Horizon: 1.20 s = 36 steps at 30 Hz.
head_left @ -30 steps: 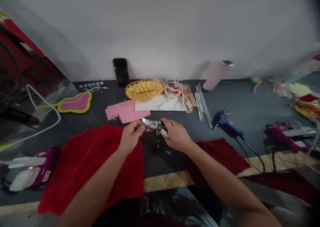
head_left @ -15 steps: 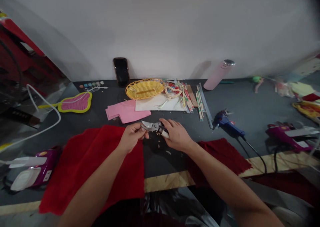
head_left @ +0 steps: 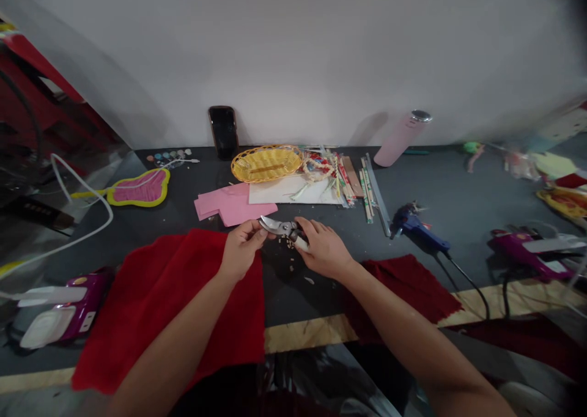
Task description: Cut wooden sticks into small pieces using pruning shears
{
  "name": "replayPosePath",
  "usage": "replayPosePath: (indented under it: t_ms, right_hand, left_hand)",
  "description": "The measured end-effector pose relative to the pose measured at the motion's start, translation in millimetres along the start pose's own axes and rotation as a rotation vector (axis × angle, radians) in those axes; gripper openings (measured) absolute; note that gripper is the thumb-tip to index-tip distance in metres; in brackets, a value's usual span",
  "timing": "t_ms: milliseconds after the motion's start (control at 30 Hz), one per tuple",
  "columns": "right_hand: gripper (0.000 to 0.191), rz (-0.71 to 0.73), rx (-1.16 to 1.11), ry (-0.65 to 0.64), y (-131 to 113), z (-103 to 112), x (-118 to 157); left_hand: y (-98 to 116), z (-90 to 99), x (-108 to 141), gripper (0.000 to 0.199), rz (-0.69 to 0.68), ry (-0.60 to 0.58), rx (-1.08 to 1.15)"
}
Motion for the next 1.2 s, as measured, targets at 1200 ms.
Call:
replayPosePath:
  t_ms: [1200]
  right_hand:
    - [0.057,0.083,0.006,-0.020,3.4,-0.1,-1.4]
  left_hand:
    - [-3.5,1.0,-0.8,0.023,0.125,-0.128,0.096]
Point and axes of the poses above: each hand's wrist, its own x-axis away from the middle knuckle, its own z-axis out of the back of the hand, y = z × x, the point moved 2 cm from there along -x, towards the middle knuckle, and after that the axes turned 4 degrees about x, right-handed, at the moved point
